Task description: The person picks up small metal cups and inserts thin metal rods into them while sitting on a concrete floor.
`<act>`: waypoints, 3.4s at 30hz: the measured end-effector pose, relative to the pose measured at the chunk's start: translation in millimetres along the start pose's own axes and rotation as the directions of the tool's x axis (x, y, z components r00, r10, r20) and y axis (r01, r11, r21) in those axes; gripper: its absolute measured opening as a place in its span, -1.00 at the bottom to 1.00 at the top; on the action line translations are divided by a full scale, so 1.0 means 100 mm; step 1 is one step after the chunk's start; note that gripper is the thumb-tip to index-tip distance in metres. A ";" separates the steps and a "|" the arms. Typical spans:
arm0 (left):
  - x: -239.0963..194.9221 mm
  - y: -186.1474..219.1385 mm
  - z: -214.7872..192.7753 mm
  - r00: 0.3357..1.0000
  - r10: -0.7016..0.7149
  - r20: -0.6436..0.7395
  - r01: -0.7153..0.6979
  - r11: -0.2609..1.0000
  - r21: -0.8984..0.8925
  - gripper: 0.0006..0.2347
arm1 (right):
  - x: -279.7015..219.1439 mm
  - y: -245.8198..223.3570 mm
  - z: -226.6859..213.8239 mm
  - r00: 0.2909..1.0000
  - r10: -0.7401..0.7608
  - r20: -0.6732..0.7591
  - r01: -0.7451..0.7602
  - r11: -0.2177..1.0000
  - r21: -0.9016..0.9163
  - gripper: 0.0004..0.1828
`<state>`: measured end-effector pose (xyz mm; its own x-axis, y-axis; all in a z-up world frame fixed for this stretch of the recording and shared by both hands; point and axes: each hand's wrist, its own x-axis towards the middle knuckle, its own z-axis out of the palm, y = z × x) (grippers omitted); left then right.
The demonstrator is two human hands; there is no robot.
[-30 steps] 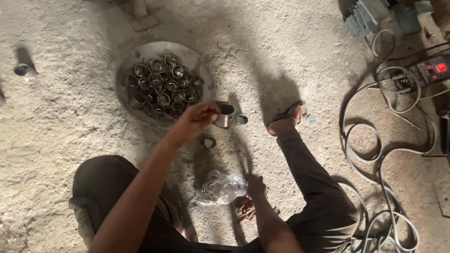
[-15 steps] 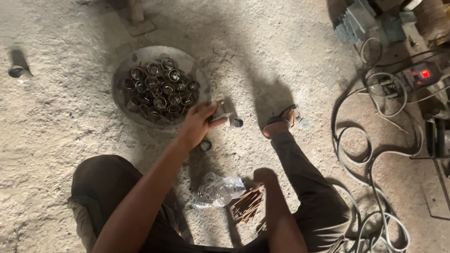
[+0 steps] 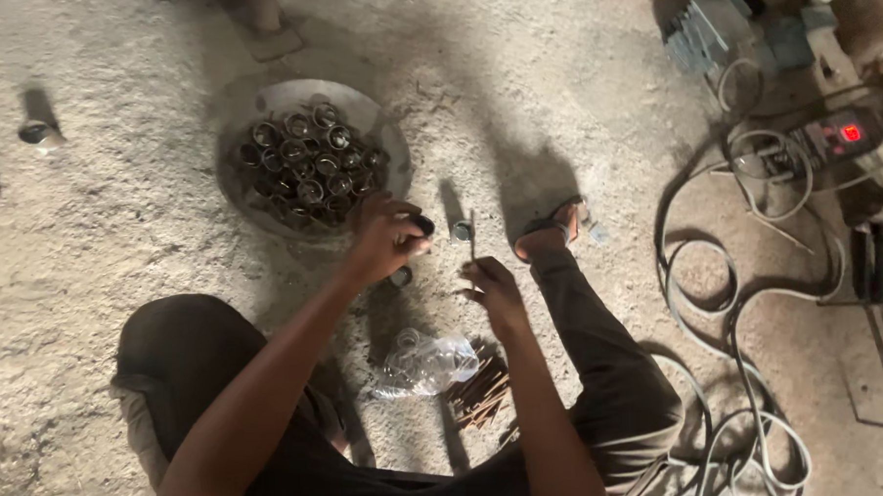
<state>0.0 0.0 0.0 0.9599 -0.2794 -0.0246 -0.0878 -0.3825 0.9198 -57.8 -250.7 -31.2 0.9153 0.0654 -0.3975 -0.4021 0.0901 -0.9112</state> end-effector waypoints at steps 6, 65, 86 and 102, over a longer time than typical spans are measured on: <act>-0.17 0.00 0.28 0.894 0.448 0.010 -0.425 0.841 0.336 -0.85 | -0.06 -0.11 0.31 0.998 -0.014 0.063 -0.013 0.911 0.413 -0.86; -0.51 1.04 -0.30 0.863 0.489 0.125 -0.503 0.813 0.294 -0.52 | -1.07 -0.41 0.31 0.944 -0.300 -0.140 0.281 0.949 -0.139 -0.88; -0.52 1.20 -0.38 0.928 0.247 0.280 -0.333 0.886 0.322 -0.37 | -1.21 -0.74 0.27 0.840 -0.542 0.023 0.480 0.723 -0.497 -0.92; -0.48 1.04 -0.39 0.916 0.238 0.323 -0.218 0.971 -0.099 -0.20 | -1.30 -0.93 0.34 0.802 -0.596 0.044 0.515 0.651 -0.558 -0.84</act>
<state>-44.4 8.0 111.9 0.7722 -0.6315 0.0698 -0.2677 -0.2238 0.9371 -140.6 -233.6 109.0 0.9724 0.0429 0.2292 0.2227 -0.4618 -0.8586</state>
